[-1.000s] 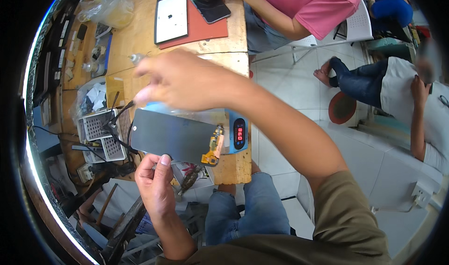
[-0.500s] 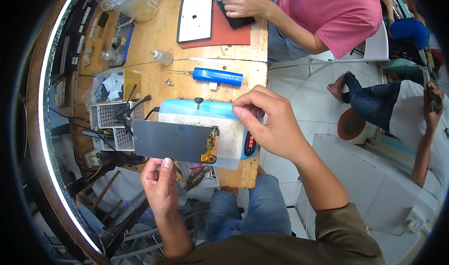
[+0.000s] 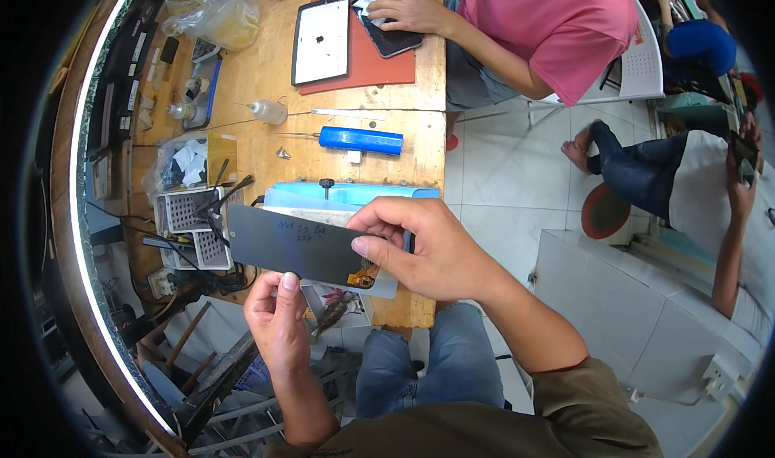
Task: The person removes a smartphone screen from a heated pressing station, uses a screwdriver to pry and separate the display, wipes the surface with a cloth, and applies adhesive to the back of the screen. The person then repositions the screen on the station.
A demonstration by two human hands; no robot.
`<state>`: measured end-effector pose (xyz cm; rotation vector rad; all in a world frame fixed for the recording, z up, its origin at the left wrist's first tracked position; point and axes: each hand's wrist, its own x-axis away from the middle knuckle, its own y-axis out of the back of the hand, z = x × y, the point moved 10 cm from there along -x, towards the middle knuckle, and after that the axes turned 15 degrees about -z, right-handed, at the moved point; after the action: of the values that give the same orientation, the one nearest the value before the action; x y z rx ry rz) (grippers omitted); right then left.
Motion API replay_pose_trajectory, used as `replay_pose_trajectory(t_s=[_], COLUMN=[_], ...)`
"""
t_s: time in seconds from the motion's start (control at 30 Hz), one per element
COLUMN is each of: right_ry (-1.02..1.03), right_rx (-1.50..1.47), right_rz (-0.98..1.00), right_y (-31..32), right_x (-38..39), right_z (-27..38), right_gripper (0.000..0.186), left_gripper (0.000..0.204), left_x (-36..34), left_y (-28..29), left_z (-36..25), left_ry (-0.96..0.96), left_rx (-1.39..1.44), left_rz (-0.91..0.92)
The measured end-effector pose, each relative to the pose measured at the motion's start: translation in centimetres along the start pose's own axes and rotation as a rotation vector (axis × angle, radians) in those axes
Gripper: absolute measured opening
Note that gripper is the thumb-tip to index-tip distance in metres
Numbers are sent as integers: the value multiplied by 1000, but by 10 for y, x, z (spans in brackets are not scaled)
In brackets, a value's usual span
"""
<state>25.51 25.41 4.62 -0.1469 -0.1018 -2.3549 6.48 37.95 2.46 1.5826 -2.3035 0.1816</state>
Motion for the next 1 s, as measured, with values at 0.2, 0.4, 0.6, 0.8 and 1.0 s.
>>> replay_pose_trajectory(t_s=[0.2,0.4,0.6,0.8,1.0], right_ry=[766,1079,853,529,74], right_rx=[520,765,743,739,624], right_rz=[-240,-201,-164,-508,-653], right_y=[0,-28,-18,64,98], right_x=[29,63,63,71,151], right_z=[51,43,29,3,-88], right_gripper=[25,29,40,28,17], left_gripper=[21,18,28,35,17], left_x=[-8,-16,-16,2,33], left_y=[18,40,56,76,59], left_z=[4,5,10,18,5], left_ry=[23,-24,-91,-21,-491], left_rx=[38,151,192,168,-533], left_rz=[-114,-203,-256,-150,-5])
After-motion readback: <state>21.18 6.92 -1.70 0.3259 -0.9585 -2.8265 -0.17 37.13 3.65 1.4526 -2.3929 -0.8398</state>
